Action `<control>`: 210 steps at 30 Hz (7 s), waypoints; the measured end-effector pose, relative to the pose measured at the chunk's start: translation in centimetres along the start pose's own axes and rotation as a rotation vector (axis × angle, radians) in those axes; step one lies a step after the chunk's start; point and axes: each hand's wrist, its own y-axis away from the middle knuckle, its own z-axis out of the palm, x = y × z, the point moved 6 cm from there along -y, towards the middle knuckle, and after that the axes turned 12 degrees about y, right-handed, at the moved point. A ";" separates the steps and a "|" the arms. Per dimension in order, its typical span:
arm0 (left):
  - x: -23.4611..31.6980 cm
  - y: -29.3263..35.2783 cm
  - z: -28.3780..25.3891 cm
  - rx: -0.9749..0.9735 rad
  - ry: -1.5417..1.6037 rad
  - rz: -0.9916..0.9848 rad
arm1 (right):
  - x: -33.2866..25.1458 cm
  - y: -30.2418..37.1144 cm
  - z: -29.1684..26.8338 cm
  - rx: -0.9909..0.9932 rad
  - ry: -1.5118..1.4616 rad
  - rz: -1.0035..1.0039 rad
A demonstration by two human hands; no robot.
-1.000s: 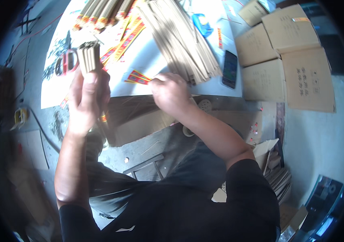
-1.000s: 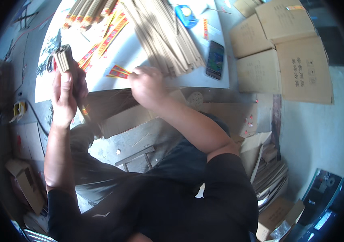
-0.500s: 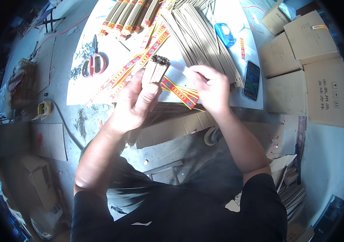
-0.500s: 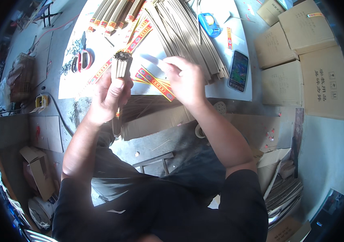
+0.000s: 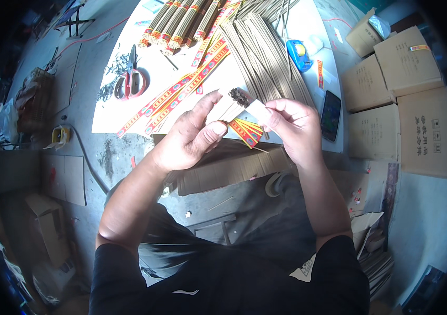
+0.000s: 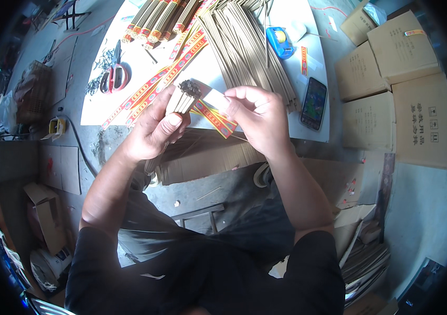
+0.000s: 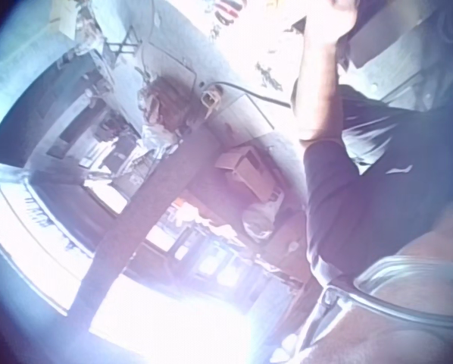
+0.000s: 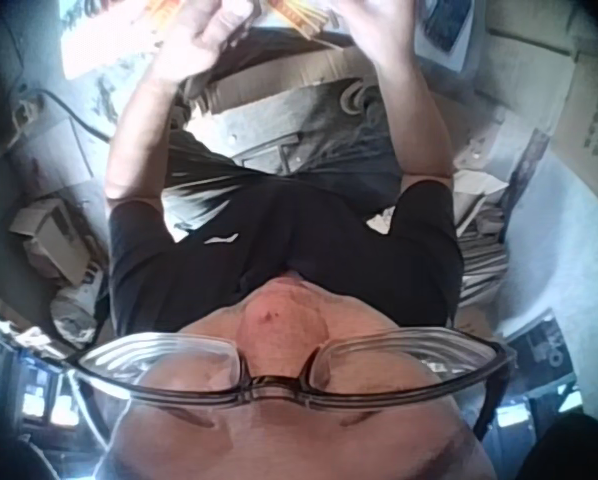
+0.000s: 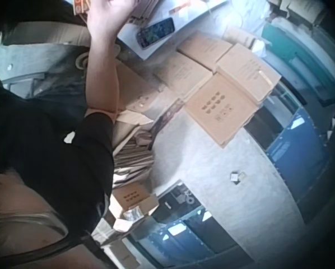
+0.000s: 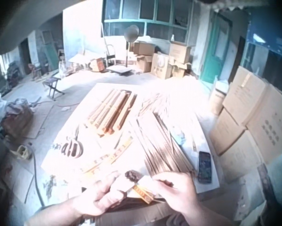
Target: The person gathers loose incense sticks into small bundles, wraps each bundle with a printed paper label, and secures it with a rubber band. The person repeats this process multiple times, placing finished bundles on the table.
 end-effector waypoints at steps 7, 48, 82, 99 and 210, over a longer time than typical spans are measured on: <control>0.2 0.1 0.1 -0.071 -0.054 0.021 | -1.0 0.3 0.3 -0.025 0.043 -0.011; 0.1 -1.9 0.5 -0.116 -0.510 -0.133 | -6.2 2.2 0.9 -0.105 0.828 -0.818; 0.0 -1.2 3.2 -0.029 -0.257 -0.045 | -6.5 2.0 1.1 -0.039 0.910 -0.897; -0.5 -1.6 1.7 0.053 -0.229 -0.093 | -7.1 3.4 1.4 -0.064 1.036 -0.985; 0.2 -0.7 3.7 -0.058 -0.506 -0.051 | -3.8 3.0 0.7 -0.061 0.704 -0.708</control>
